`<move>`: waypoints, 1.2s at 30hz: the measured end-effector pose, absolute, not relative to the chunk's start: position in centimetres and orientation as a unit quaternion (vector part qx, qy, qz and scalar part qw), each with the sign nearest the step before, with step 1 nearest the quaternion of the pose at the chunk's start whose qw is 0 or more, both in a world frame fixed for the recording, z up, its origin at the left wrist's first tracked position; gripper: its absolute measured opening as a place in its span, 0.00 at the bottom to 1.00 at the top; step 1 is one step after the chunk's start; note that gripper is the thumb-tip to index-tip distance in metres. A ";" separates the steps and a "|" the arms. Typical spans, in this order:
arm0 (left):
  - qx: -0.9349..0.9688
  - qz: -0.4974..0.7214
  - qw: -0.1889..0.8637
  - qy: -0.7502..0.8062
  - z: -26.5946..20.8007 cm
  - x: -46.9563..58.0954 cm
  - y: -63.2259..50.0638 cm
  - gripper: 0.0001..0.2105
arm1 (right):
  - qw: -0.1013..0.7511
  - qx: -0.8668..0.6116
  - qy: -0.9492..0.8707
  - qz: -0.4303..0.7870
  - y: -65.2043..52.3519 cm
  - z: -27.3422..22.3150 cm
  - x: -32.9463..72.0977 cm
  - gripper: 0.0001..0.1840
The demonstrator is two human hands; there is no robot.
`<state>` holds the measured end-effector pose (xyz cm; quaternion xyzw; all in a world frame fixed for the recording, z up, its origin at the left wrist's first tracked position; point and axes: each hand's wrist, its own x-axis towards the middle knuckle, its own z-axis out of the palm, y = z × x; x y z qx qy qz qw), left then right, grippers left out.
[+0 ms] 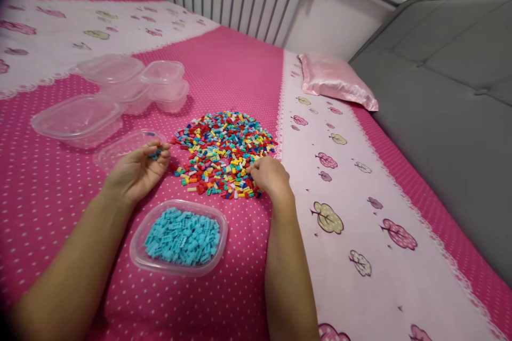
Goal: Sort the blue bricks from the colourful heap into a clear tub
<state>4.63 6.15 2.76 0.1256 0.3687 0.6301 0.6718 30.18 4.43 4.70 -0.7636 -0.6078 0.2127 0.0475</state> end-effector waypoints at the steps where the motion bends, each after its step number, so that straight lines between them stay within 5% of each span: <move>1: 0.125 0.629 0.674 0.368 2.7 4.6 6.2 0.19 | 0.054 -0.775 -0.599 0.195 4.5 4.7 30.2 0.17; 7: 0.125 0.623 0.683 0.360 2.7 4.5 6.0 0.18 | 0.081 -0.801 -0.573 0.150 5.0 4.0 30.1 0.21; 15: 0.122 0.616 0.685 0.370 2.7 4.5 6.0 0.16 | 0.062 -0.637 -0.711 0.292 4.4 4.4 29.3 0.22; 24: 0.117 0.607 0.680 0.394 3.1 4.6 5.9 0.15 | -0.018 -0.801 -0.572 0.178 3.4 6.1 31.2 0.18; 36: 0.122 0.600 0.682 0.400 2.8 4.6 6.1 0.10 | 0.122 -0.774 -0.593 0.184 4.0 4.8 32.0 0.16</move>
